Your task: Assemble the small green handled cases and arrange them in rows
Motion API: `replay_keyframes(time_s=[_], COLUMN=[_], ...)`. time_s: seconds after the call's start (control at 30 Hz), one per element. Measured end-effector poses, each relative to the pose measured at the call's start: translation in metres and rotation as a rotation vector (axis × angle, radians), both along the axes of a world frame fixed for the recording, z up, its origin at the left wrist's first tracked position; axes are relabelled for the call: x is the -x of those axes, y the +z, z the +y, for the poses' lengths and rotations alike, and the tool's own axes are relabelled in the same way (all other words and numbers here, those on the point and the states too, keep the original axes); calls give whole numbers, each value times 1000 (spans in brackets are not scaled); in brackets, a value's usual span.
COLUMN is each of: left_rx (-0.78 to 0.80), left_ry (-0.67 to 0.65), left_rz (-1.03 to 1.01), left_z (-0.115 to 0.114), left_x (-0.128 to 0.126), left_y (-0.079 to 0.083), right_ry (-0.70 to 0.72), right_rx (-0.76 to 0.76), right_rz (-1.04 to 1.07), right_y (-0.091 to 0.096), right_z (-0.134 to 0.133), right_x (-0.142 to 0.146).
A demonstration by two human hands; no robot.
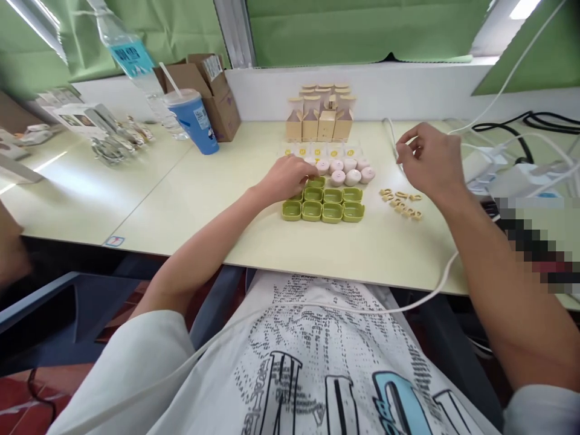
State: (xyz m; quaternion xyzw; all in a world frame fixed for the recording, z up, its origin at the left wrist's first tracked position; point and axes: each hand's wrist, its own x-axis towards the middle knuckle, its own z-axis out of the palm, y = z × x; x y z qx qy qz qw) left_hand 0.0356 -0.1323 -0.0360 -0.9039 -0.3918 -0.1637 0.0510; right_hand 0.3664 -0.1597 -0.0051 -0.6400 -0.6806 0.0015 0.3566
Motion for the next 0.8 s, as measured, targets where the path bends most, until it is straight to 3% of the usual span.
replay_keyframes(time_s=[0.2, 0.4, 0.6, 0.67, 0.8], left_rx=[48, -26, -94, 4, 414], left_ry=[-48, -89, -103, -144, -333], left_rz=[-95, -164, -444, -597, -908], left_z=[8, 13, 12, 9, 1], left_x=[-1, 10, 11, 4, -11], left_y=[-11, -6, -2, -2, -4], right_ry=[28, 90, 408, 505, 662], right_rx=[-1, -139, -69, -46, 4], right_rz=[-11, 77, 477, 586, 717], right_y=[-2, -7, -13, -13, -13], right_z=[3, 9, 7, 4, -6], right_x=[0, 0, 9, 15, 30])
